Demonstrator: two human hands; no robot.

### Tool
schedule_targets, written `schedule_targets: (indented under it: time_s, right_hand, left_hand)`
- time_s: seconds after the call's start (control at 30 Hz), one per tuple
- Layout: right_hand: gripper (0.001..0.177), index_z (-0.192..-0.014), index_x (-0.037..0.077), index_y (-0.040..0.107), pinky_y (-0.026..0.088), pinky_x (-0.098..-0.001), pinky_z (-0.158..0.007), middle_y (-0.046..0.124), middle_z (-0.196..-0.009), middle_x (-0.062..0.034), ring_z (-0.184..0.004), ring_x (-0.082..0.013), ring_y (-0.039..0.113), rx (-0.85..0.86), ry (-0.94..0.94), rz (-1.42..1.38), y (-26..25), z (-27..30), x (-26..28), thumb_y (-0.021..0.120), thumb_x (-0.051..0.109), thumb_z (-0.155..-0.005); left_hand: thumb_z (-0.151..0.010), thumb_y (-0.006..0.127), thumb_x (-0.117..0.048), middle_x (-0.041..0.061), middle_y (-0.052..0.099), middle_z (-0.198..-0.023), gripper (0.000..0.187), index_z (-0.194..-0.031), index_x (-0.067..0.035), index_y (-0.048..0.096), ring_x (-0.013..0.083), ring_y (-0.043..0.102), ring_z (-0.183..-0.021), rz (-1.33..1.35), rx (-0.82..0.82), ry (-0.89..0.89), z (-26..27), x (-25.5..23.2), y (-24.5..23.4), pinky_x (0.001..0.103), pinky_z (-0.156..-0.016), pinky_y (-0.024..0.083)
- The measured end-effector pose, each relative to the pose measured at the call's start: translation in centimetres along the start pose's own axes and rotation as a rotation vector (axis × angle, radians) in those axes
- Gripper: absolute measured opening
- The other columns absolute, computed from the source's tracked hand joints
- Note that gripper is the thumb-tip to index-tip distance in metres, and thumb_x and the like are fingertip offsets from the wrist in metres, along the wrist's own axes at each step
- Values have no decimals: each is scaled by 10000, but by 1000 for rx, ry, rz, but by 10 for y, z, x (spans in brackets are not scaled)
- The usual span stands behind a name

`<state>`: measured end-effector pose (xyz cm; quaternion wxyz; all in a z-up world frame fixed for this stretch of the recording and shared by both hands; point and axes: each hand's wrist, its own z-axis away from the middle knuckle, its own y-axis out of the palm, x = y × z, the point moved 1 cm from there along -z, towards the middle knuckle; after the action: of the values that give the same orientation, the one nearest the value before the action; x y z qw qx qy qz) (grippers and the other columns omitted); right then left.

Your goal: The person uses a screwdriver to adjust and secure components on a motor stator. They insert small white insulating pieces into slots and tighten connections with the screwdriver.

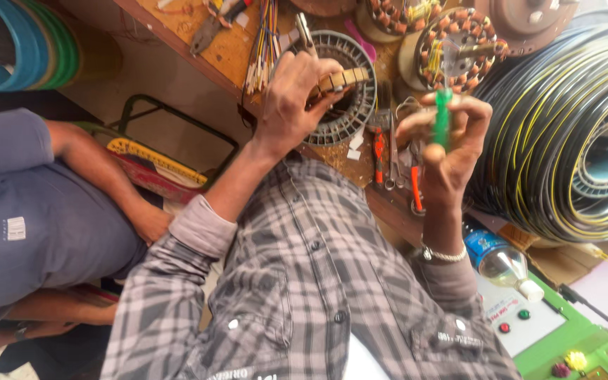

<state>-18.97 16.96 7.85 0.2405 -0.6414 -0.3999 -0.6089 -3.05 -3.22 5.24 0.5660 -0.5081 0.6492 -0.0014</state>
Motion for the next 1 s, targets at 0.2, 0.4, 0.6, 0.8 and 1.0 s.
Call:
schedule_targets:
  time_s: [0.2, 0.4, 0.6, 0.8, 1.0]
  right_hand:
    - [307, -1153, 80, 441, 493, -280, -626, 546, -867, -56, -695, -135, 556, -65, 248, -62, 0, 9, -30, 728, 183, -1122]
    - [386, -1327, 116, 695, 548, -346, -743, 717, -997, -110, -820, -216, 676, 233, -77, 786, 30, -15, -22, 774, 24, -961]
    - [395, -1281, 128, 728, 580, -349, -783, 725, -1067, -111, -911, -239, 728, 184, -222, 839, 40, -22, -23, 759, -44, -926]
    - [368, -1275, 85, 712, 595, -333, -803, 732, -1116, -144, -953, -242, 734, 141, -230, 799, 38, -17, -31, 725, -86, -950]
    - [401, -1299, 58, 684, 604, -344, -865, 724, -1124, -158, -993, -253, 742, 137, -212, 783, 41, -12, -37, 708, -110, -936]
  left_hand:
    - [-865, 879, -211, 56, 665, -1057, 421, -1217, -119, 667, 272, 602, -1004, 165, -38, -18, 5, 4, 0, 391, -900, 511]
    - [-867, 887, -219, 36, 697, -1055, 399, -1208, -105, 714, 243, 623, -1006, 231, -50, -33, 8, 12, 3, 383, -912, 525]
    - [-874, 891, -167, 30, 735, -1125, 379, -1209, -118, 721, 213, 654, -1012, 210, -91, -21, 12, 16, 9, 340, -907, 564]
    - [-854, 911, -154, 22, 755, -1125, 381, -1193, -123, 741, 197, 658, -1015, 184, -117, -16, 12, 17, 11, 325, -908, 576]
    - [-842, 917, -130, 23, 762, -1106, 368, -1171, -117, 754, 193, 635, -945, 170, -122, -34, 12, 14, 9, 314, -870, 569]
